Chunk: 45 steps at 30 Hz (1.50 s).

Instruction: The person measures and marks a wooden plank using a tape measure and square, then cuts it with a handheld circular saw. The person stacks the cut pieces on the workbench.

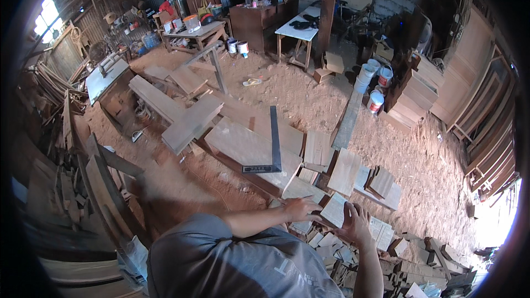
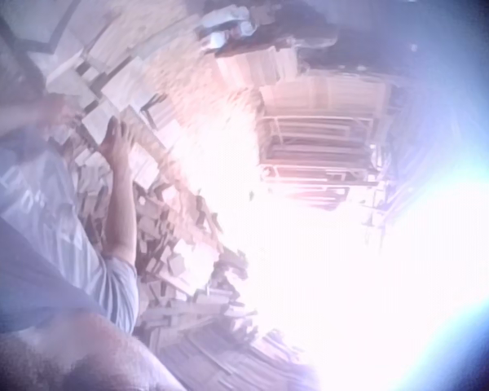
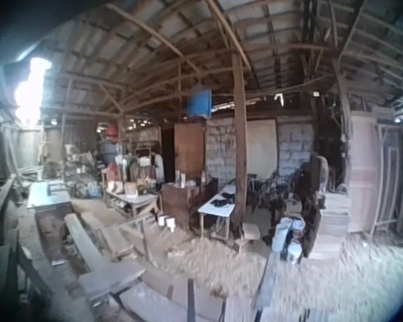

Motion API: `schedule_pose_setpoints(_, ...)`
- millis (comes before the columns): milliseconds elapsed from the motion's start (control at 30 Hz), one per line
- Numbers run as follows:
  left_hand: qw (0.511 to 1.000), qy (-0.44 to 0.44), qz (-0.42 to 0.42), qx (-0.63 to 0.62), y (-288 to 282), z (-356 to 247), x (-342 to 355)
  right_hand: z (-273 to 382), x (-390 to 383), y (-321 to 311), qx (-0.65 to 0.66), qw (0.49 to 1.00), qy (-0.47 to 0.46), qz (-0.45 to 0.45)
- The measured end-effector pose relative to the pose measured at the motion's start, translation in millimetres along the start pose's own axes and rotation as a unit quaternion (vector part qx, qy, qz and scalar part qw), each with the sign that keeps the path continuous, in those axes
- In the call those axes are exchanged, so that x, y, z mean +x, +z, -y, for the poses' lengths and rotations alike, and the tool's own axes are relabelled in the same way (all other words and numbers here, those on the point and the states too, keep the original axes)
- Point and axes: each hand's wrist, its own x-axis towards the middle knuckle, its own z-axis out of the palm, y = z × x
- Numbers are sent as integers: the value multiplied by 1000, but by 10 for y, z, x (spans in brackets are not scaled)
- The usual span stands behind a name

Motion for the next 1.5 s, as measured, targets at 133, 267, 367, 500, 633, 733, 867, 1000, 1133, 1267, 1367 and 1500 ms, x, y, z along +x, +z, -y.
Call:
schedule_pose_setpoints(133, 967, 190, -35, 169, 254, 417, -145, -221, 95, 340, -48, 997, -30, -44)
schedule_pose_setpoints(267, 997, 51, -9, 64, 258, 441, -258, -350, 170, 424, -45, 998, -32, -10)
schedule_pose_setpoints(367, 996, -47, -67, 18, 142, 65, -143, -123, 131, 85, -16, 999, 12, 28)
schedule_pose_setpoints(500, 992, -55, -115, -8, 190, 83, -95, -50, 169, 22, -7, 1000, 2, 26)
schedule_pose_setpoints(633, 992, -64, -106, -28, 156, 25, -56, 14, 150, 11, -20, 999, 15, 32)
schedule_pose_setpoints(733, 993, -68, -93, -24, 150, 77, -97, 63, 212, 17, -22, 998, 26, 44)
schedule_pose_setpoints(867, 993, -65, -101, -20, 223, 122, -115, 40, 190, 66, -17, 999, 25, 33)
schedule_pose_setpoints(1000, 993, -65, -91, -24, 147, 73, -91, -17, 165, 125, 17, 1000, 16, 21)
schedule_pose_setpoints(1133, 994, -46, -98, -25, 151, 108, -91, -5, 183, 156, 3, 1000, 8, 6)
schedule_pose_setpoints(1267, 993, -28, -113, -29, 174, 112, -70, 25, 205, 155, -4, 1000, 17, 6)
schedule_pose_setpoints(1367, 992, -16, -123, -32, 177, 110, -65, 57, 210, 131, 1, 1000, 22, 10)
schedule_pose_setpoints(1500, 990, -5, -139, -40, 193, 109, -64, 66, 210, 113, -18, 1000, 20, 10)
